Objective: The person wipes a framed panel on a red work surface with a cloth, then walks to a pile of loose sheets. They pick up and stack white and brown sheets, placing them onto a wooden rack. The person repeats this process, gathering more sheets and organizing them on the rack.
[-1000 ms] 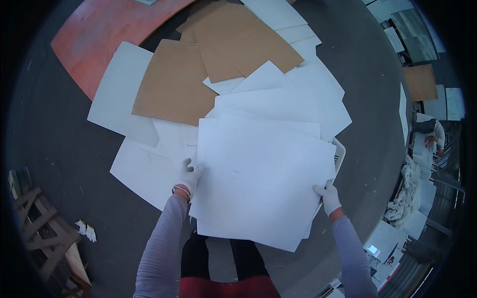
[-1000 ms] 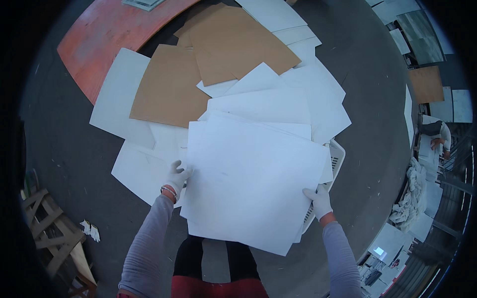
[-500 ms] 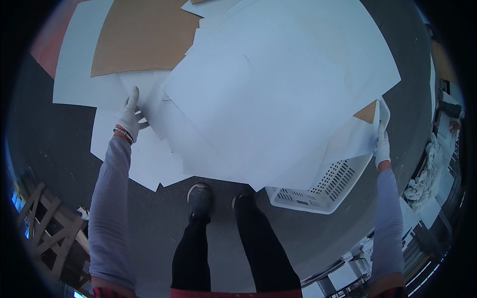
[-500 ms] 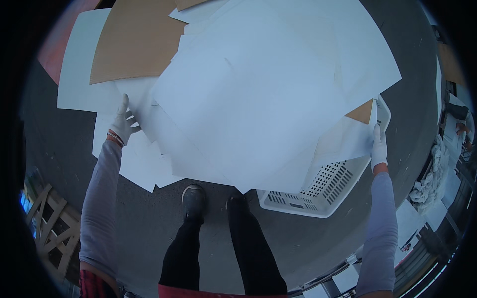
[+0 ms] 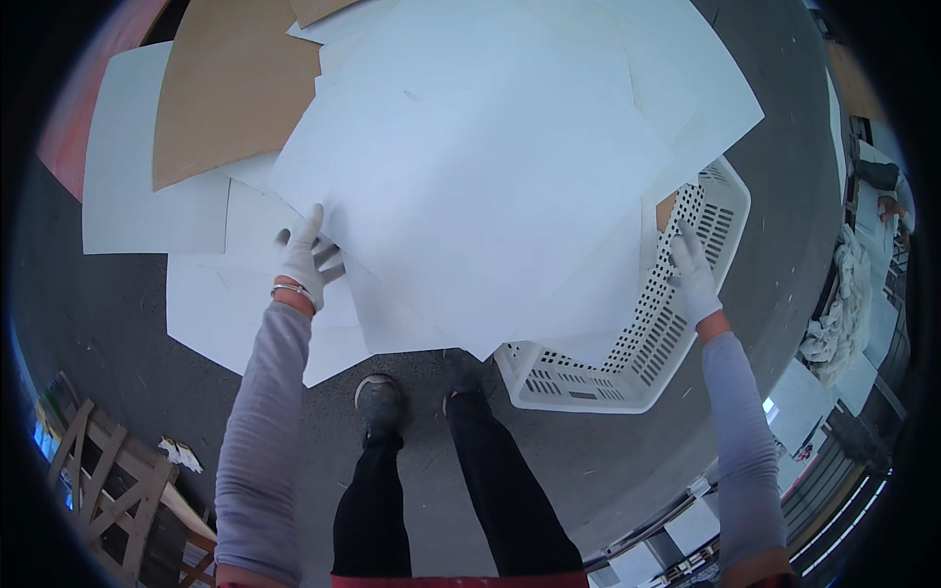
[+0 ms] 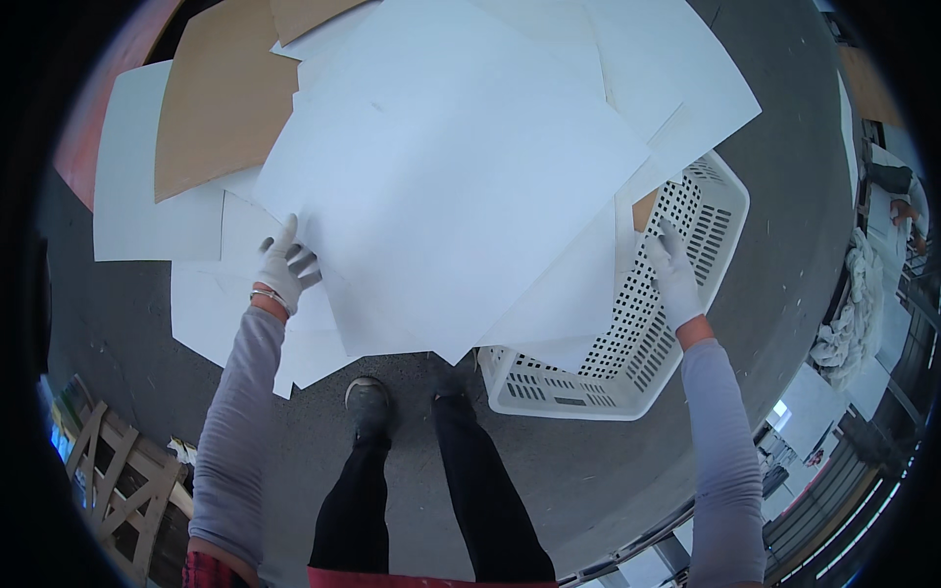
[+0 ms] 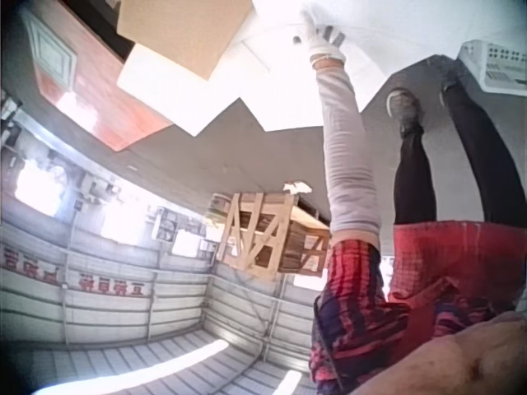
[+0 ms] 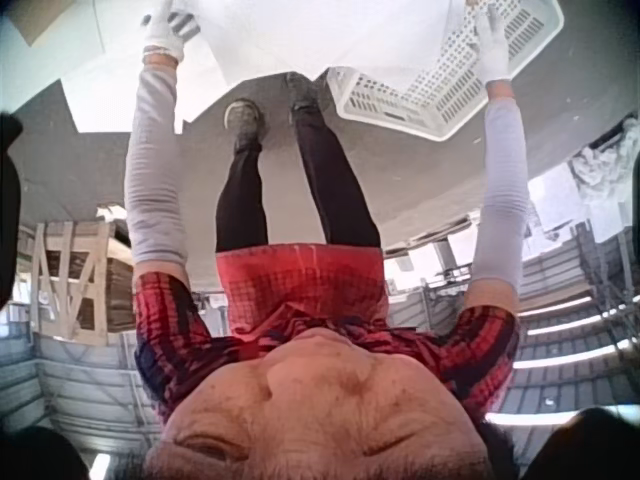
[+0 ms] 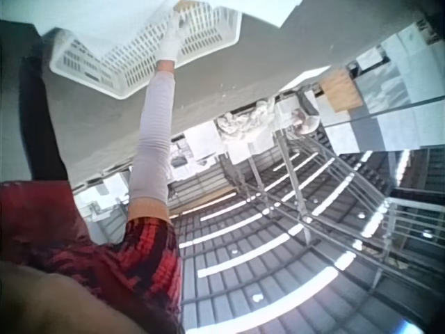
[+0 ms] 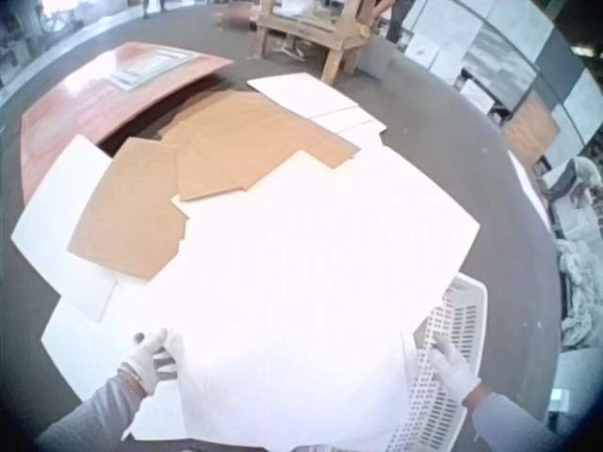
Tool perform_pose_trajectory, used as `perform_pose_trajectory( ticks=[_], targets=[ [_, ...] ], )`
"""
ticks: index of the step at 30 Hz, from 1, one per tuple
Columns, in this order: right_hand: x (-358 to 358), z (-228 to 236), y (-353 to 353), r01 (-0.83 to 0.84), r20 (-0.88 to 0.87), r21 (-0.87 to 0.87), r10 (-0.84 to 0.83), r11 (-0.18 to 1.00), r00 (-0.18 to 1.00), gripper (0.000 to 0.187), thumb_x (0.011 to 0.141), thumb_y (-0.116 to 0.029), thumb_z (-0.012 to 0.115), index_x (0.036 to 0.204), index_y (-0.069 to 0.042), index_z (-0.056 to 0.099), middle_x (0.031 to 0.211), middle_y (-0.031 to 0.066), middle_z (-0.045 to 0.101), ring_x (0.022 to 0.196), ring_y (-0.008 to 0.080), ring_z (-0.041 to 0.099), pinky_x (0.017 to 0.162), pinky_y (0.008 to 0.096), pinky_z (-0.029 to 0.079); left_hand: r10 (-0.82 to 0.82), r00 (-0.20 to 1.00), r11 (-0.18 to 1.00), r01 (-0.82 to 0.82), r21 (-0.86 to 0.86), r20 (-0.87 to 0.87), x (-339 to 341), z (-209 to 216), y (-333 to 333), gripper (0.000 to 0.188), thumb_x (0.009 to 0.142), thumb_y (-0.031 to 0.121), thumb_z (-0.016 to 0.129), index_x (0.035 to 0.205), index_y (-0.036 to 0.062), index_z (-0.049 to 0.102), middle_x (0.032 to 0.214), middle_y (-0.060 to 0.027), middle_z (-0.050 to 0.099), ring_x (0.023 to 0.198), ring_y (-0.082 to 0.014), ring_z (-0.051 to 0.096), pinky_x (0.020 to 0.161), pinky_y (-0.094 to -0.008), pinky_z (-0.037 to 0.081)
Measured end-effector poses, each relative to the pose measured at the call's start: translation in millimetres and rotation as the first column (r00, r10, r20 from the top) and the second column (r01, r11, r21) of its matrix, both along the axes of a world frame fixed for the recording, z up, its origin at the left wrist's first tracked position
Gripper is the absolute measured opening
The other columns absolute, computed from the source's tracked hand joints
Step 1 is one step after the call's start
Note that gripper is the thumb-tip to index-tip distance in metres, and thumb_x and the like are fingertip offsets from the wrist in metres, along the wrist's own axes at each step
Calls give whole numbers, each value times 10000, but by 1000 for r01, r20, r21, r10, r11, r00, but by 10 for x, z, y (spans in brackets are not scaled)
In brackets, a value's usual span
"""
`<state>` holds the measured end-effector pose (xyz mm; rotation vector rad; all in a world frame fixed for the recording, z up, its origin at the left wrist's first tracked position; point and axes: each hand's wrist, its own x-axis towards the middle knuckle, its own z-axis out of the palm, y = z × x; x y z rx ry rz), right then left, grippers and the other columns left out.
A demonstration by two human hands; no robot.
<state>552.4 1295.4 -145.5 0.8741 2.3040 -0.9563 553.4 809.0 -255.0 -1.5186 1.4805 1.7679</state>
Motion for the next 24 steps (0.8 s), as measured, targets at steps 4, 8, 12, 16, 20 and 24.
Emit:
perform_pose_trajectory(
  ticks=[4, 8, 12, 16, 20, 24],
  targets=[
    [-206, -354, 104, 449, 43, -567, -519, 691, 854, 702, 890, -465, 531, 1408, -52, 299, 1288, 125, 496, 1140, 220, 490, 956, 331, 398, -64, 991, 982, 84, 168, -122, -270, -230, -222, 900, 724, 517, 729, 1388, 109, 279, 1204, -133, 521, 1056, -257, 544, 892, -476, 455],
    [-241, -429, -335, 329, -110, -692, -544, 643, 832, 595, 896, -414, 579, 1328, -31, 435, 1253, 81, 528, 1146, 191, 499, 982, 303, 389, 52, 958, 994, -22, 107, -282, -264, -321, 103, 519, 736, 333, 781, 1163, 118, 578, 1124, -39, 597, 998, -170, 560, 839, -368, 482],
    [-105, -237, -419, 250, -91, -666, -409, 703, 908, 521, 939, -354, 515, 1345, -40, 421, 1315, 66, 493, 1197, 180, 484, 987, 308, 408, 124, 980, 979, -95, 181, -157, -281, -332, 48, 519, 754, 270, 776, 1177, 53, 567, 1125, -54, 606, 1004, -195, 565, 855, -310, 476],
    [-240, -408, -339, 390, 32, -665, -498, 637, 867, 482, 886, -272, 625, 1263, -2, 494, 1162, 89, 595, 1028, 181, 592, 867, 291, 488, 80, 993, 980, -63, 187, -85, -325, -276, 76, 493, 776, 257, 759, 1173, 30, 573, 1153, -71, 599, 1025, -214, 558, 910, -319, 437],
    [-254, -400, -352, 433, 46, -653, -538, 621, 841, 455, 802, -78, 700, 1213, 10, 527, 1104, 111, 624, 957, 188, 627, 841, 309, 506, 85, 992, 994, -78, 77, -93, -333, -158, 219, 409, 830, 297, 703, 1120, 26, 606, 1114, -75, 624, 996, -226, 582, 906, -325, 448],
    [-12, -120, -443, 439, 73, -657, -527, 613, 847, 366, 812, -61, 667, 1150, 37, 567, 1050, 128, 646, 908, 201, 644, 821, 314, 516, 142, 987, 971, -122, 206, -81, -91, 129, 101, 413, 841, 264, 682, 1157, 18, 581, 1144, -91, 613, 991, -237, 596, 898, -348, 460]
  ],
)
